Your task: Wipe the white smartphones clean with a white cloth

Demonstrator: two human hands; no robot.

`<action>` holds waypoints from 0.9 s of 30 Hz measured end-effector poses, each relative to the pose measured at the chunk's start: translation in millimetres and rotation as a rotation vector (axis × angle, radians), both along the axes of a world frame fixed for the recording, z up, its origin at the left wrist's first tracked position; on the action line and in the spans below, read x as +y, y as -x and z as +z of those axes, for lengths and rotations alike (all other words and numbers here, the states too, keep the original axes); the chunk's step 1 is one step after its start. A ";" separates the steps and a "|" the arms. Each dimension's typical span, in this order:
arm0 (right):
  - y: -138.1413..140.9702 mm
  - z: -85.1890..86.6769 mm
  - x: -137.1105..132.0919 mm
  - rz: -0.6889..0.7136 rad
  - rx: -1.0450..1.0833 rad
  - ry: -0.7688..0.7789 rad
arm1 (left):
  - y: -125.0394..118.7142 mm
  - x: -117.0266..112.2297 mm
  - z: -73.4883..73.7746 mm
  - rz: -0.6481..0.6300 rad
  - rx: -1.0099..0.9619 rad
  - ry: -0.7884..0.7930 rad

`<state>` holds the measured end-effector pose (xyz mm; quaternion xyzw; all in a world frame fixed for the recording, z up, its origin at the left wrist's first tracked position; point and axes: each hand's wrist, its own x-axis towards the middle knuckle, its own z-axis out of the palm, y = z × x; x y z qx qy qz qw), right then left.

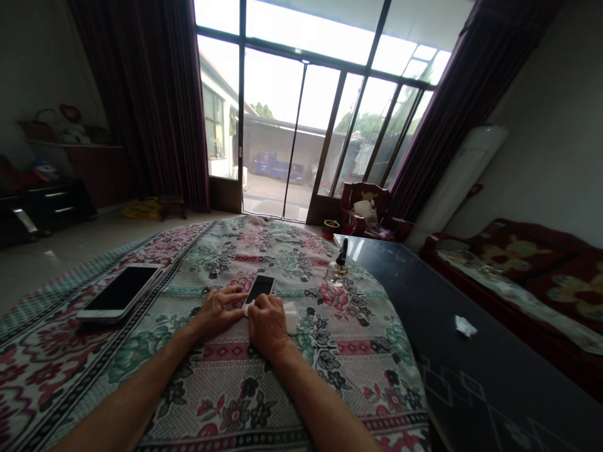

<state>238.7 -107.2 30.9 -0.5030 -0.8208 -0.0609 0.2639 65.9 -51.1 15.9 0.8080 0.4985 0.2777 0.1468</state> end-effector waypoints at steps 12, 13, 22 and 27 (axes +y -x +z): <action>10.7 9.5 21.8 0.033 -0.047 0.056 | 3.0 6.9 -1.4 -0.034 -0.072 0.011; 10.4 10.6 25.8 0.020 -0.046 0.060 | 2.8 6.9 -1.4 -0.034 -0.076 0.009; 0.2 15.1 66.2 -0.074 -0.035 0.099 | 1.3 5.5 0.0 -0.025 -0.156 0.007; -2.0 16.2 84.5 -0.092 -0.041 0.099 | 1.5 3.2 -2.0 -0.033 -0.114 -0.035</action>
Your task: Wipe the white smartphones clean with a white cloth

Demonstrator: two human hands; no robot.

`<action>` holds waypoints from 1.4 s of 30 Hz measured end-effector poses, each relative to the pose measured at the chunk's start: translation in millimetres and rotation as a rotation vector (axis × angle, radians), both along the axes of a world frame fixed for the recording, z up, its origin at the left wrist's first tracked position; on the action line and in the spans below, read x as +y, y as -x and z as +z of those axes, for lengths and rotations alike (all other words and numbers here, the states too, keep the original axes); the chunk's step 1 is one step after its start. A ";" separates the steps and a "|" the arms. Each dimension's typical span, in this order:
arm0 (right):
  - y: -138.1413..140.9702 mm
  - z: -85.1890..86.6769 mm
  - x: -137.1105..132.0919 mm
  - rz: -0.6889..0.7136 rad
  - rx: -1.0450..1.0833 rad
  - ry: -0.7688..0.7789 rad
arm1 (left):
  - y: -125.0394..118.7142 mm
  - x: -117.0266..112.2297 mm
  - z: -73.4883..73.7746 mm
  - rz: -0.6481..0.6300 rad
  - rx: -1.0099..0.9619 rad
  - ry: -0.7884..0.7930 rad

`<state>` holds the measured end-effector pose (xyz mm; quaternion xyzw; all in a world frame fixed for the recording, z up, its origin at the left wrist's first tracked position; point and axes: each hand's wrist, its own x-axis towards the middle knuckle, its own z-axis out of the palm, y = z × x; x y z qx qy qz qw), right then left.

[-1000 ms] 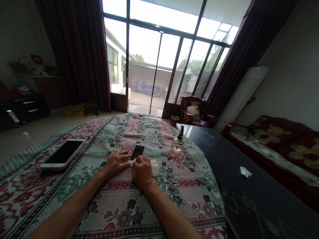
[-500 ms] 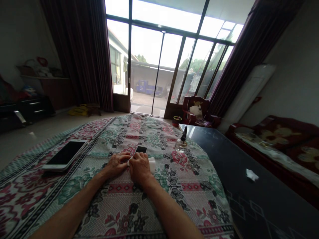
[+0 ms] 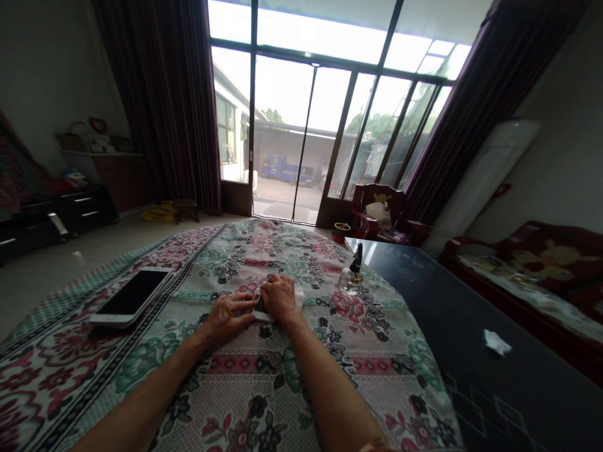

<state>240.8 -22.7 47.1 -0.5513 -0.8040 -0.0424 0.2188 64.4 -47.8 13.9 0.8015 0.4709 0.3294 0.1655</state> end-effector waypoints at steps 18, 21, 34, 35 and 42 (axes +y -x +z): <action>-27.5 4.3 14.9 -0.281 0.066 0.117 | -0.3 0.9 -0.8 0.014 0.046 0.036; -26.4 3.4 9.9 -0.328 0.063 0.112 | -0.3 1.3 -1.2 0.020 0.050 0.052; -29.6 -7.0 -42.0 -0.162 0.072 0.027 | -1.0 2.5 -2.2 0.000 0.010 0.045; -29.4 -7.0 -48.7 -0.135 0.062 0.018 | -1.0 2.5 -2.6 0.004 0.014 0.049; -28.6 -6.4 -88.0 -0.014 0.015 -0.006 | -1.2 -0.2 -1.8 0.033 0.012 0.072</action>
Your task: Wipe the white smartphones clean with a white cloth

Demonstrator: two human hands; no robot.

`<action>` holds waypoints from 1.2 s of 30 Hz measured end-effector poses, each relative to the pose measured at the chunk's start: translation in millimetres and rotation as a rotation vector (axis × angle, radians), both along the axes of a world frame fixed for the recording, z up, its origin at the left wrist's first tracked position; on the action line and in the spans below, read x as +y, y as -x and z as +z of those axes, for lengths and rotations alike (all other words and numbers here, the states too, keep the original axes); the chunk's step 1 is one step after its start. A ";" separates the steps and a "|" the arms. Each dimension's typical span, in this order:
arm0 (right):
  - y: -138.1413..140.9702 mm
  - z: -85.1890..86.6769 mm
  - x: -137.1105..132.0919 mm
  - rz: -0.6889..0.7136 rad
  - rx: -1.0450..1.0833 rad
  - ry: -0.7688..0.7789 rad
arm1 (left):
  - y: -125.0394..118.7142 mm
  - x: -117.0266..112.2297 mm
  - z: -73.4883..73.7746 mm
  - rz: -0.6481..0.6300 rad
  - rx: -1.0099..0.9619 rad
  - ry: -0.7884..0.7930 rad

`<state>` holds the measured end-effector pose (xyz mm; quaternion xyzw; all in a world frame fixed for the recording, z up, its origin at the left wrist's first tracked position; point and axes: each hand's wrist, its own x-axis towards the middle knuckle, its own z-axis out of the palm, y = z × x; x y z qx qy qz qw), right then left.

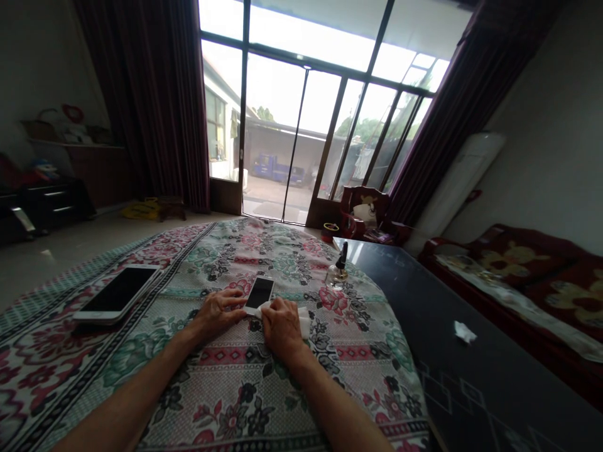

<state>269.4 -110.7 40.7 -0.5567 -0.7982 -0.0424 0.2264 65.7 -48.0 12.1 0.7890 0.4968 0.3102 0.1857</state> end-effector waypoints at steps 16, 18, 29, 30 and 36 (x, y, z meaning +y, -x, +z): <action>-4.6 8.8 90.0 -0.150 -0.012 0.068 | -3.6 -4.6 9.5 0.017 0.044 0.050; -1.1 10.2 98.3 -0.161 -0.014 0.075 | -4.1 -4.2 7.8 0.023 0.034 0.044; 35.0 3.6 104.8 -0.024 0.002 0.047 | -4.2 -4.9 8.1 -0.002 0.049 -0.020; 37.3 2.4 100.5 0.000 -0.003 0.043 | -4.2 -5.1 8.2 -0.008 0.047 -0.034; 36.6 2.3 70.3 0.111 0.008 0.029 | -3.8 -6.2 7.4 0.005 0.023 -0.057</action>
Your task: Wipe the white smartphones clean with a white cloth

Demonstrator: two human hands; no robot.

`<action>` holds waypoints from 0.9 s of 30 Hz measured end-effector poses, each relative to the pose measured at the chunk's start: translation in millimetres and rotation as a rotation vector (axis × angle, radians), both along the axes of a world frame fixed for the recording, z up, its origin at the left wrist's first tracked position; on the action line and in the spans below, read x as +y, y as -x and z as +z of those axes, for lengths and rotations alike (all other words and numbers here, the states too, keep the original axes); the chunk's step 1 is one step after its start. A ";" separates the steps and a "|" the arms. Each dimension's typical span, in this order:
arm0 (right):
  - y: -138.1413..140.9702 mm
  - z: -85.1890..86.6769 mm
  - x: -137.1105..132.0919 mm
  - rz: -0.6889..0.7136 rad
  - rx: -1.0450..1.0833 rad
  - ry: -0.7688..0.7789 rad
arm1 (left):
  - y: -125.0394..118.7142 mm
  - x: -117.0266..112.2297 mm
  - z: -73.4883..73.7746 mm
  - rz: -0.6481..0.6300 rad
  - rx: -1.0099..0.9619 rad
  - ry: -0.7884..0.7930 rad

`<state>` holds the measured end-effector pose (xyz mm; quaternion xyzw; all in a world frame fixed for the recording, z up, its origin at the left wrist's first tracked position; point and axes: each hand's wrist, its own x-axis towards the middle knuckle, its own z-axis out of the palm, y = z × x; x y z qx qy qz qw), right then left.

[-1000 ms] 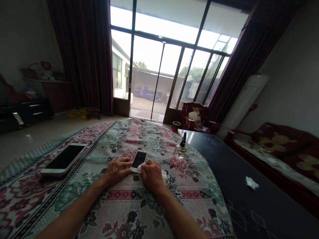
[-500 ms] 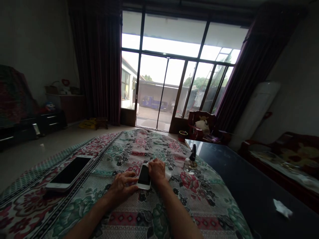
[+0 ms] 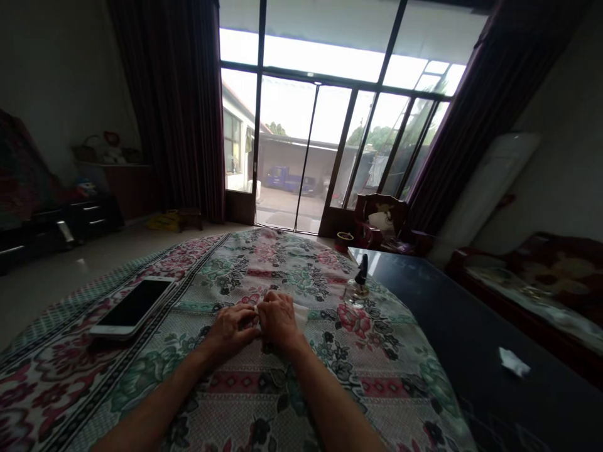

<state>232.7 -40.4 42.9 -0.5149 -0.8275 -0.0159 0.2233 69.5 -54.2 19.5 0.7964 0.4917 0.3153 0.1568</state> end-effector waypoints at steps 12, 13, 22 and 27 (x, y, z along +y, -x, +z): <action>-25.8 1.3 -46.7 0.179 0.048 0.035 | 1.4 0.1 0.1 -0.010 0.026 0.002; -27.9 1.3 -48.6 0.171 0.046 0.041 | 1.8 0.6 -0.6 -0.012 0.034 0.001; -41.6 4.3 -61.7 0.137 0.031 0.108 | 2.6 0.2 -0.5 -0.013 0.080 0.002; -47.1 6.3 -54.8 0.148 0.123 0.159 | 2.4 -1.9 1.0 -0.046 0.105 -0.024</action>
